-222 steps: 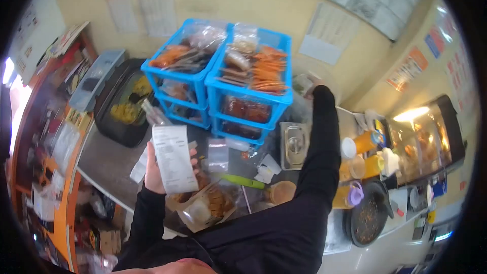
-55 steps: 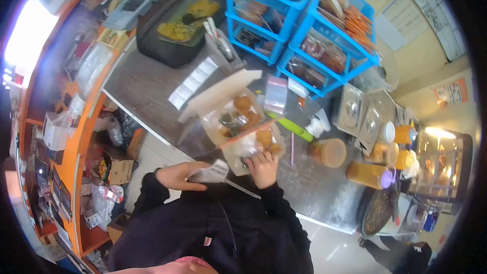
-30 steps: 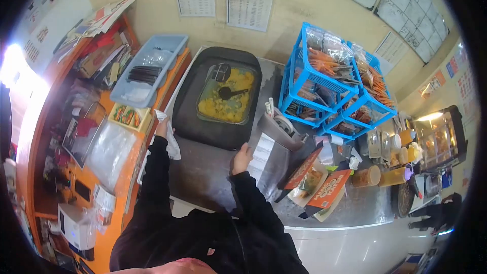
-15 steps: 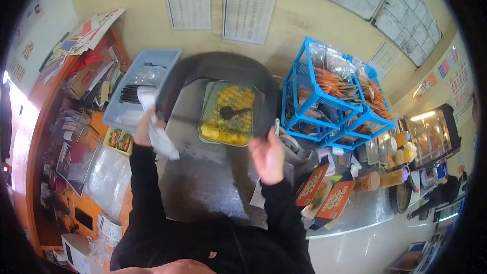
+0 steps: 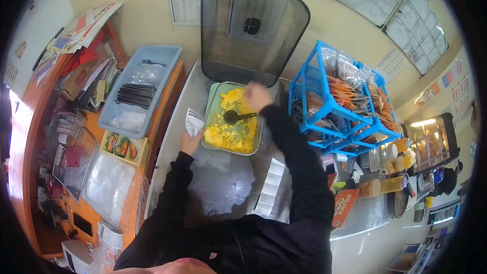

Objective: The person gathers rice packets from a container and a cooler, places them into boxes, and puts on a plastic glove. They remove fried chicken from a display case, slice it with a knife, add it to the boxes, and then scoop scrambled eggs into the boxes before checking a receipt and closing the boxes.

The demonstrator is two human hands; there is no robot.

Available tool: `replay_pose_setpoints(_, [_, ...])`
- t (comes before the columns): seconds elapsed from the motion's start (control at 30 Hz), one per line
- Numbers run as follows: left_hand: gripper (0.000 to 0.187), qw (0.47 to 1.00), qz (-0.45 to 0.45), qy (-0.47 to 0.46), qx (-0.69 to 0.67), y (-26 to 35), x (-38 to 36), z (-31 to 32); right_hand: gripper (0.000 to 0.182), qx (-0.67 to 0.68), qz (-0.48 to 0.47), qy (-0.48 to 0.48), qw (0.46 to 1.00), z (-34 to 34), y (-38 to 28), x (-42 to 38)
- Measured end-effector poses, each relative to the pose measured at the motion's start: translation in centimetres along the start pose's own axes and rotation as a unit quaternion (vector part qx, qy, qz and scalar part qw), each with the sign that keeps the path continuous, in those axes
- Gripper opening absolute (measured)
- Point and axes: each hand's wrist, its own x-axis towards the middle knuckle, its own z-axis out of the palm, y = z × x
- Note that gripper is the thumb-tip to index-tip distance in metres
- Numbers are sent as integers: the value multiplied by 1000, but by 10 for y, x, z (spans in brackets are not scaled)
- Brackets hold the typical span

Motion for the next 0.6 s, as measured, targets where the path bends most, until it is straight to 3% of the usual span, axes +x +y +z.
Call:
replay_pose_setpoints(0.07, [37, 1000, -9, 2, 29, -5, -2, 9, 14, -262, 5, -167, 951, 56, -28, -40])
replay_pose_setpoints(0.13, [36, 996, -26, 1, 90, -2, -4, 9, 15, -279, -119, -135, 943, 75, -27, -56])
replay_pose_setpoints(0.23, [33, 993, 9, 22, 113, 6, -13, 14, 15, -302, -185, -89, 931, 82, -22, -55])
replay_pose_setpoints(0.47, [36, 972, 38, 46, 227, 17, -31, 22, 17, -279, -238, -79, 927, 96, 5, -45])
replay_pose_setpoints(0.6, [37, 966, -14, 5, 258, 22, -38, 17, 17, -295, -236, -105, 920, 99, 4, -38])
